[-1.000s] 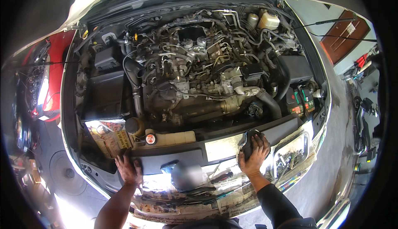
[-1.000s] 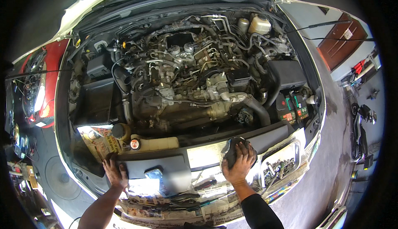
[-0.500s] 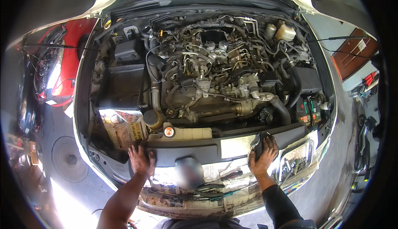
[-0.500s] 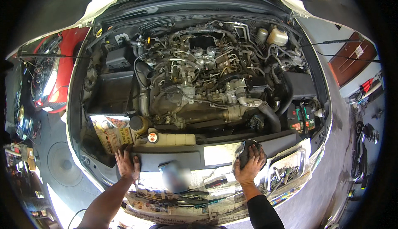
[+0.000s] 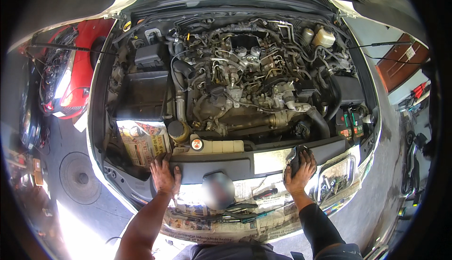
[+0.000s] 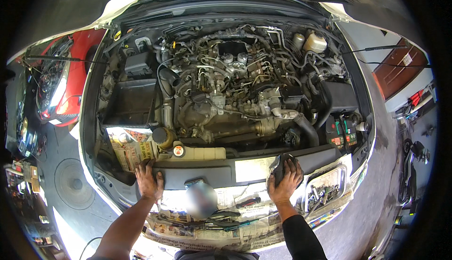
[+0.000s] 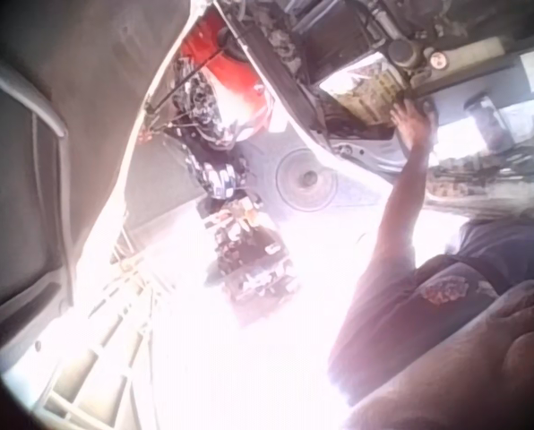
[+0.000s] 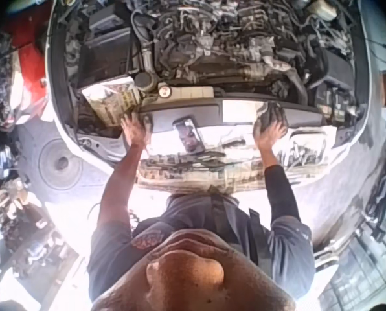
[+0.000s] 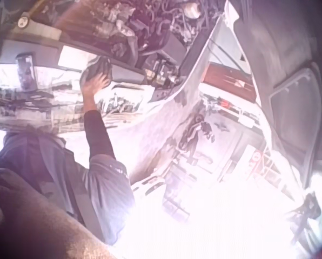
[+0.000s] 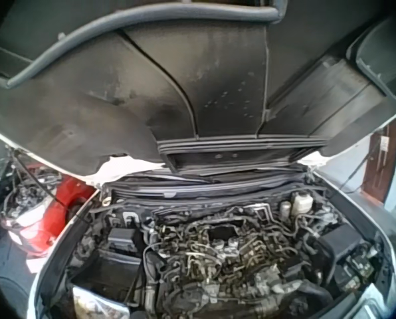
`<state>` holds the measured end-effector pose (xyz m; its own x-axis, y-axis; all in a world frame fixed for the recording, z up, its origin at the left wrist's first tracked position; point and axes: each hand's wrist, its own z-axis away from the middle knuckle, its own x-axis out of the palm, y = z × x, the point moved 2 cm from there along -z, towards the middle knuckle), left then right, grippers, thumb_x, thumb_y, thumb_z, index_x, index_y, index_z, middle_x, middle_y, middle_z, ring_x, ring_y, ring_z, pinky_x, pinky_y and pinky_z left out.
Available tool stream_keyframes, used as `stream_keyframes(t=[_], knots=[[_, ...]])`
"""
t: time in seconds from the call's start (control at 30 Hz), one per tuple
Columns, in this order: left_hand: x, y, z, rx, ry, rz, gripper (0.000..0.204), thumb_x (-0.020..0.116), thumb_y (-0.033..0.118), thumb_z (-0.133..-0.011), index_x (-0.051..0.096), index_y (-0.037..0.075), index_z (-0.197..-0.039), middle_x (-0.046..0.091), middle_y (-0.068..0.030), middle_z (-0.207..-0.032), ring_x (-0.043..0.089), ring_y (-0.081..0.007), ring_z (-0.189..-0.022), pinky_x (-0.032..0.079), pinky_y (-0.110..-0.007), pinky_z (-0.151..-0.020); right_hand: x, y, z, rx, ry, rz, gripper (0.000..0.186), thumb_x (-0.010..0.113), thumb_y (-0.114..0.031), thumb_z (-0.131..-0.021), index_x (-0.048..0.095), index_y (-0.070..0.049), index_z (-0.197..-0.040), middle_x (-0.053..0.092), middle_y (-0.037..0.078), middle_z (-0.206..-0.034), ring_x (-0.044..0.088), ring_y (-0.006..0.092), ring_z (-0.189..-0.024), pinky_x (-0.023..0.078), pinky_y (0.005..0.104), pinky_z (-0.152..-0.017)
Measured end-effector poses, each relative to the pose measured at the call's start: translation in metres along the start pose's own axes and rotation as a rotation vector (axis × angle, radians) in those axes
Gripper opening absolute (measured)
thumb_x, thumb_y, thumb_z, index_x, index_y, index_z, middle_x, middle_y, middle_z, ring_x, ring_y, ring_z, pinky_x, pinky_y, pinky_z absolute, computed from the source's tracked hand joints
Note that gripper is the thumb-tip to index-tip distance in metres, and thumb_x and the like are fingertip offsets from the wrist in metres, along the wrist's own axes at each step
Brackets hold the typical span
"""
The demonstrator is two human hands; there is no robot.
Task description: The person organizes car parts on a cardboard sheet, then moves to a white car with the hood open. They wipe the engine bay with a cloth, place a smartphone on the front panel, and use a wrench to tighten bolts on the engine. The person continues to adjust hoses and components within the engine bay.
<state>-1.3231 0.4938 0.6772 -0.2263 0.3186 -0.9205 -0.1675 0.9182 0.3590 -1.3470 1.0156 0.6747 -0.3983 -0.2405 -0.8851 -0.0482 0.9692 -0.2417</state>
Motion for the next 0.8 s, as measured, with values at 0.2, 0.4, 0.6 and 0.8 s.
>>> stream_keyframes(t=[0.2, 0.4, 0.6, 0.8], knots=[[0.012, -0.008, 0.003, -0.017, 0.038, -0.119, 0.068, 0.062, 0.041, -0.095, 0.057, 0.015, -0.157, 0.056, -0.0188, -0.154, 0.05, -0.0483, -0.14, 0.033, -0.061, -0.126, -0.001, -0.001, -0.001, 0.0, 0.003, 0.009, 0.077, 0.066, -0.046, -0.093, 0.053, -0.001, -0.155, 0.053, 0.019, -0.16, 0.037, 0.0481, -0.157, 0.023, 0.0685, -0.128], [0.005, -0.002, 0.0, 0.011, 0.039, -0.045, 0.067, 0.063, 0.038, -0.094, 0.058, 0.017, -0.157, 0.057, -0.0185, -0.152, 0.052, -0.048, -0.139, 0.034, -0.061, -0.125, -0.001, -0.001, 0.0, 0.017, -0.019, 0.02, 0.078, 0.069, -0.042, -0.09, 0.053, -0.003, -0.156, 0.051, 0.018, -0.162, 0.035, 0.0476, -0.158, 0.021, 0.0676, -0.129], [-0.003, 0.007, -0.001, 0.022, 0.044, -0.027, 0.066, 0.065, 0.032, -0.092, 0.059, 0.017, -0.156, 0.057, -0.0179, -0.151, 0.052, -0.0474, -0.138, 0.034, -0.061, -0.125, -0.002, 0.0, 0.0, 0.029, -0.036, 0.007, 0.079, 0.07, -0.041, -0.089, 0.052, -0.003, -0.156, 0.05, 0.017, -0.163, 0.034, 0.0467, -0.159, 0.02, 0.0674, -0.13], [-0.004, 0.007, -0.002, 0.014, 0.034, -0.031, 0.065, 0.065, 0.033, -0.094, 0.059, 0.016, -0.157, 0.057, -0.0179, -0.153, 0.051, -0.0478, -0.139, 0.033, -0.061, -0.126, -0.001, 0.0, -0.001, 0.019, -0.012, 0.015, 0.077, 0.069, -0.044, -0.092, 0.054, -0.003, -0.155, 0.051, 0.016, -0.163, 0.035, 0.0464, -0.159, 0.022, 0.0673, -0.129]])
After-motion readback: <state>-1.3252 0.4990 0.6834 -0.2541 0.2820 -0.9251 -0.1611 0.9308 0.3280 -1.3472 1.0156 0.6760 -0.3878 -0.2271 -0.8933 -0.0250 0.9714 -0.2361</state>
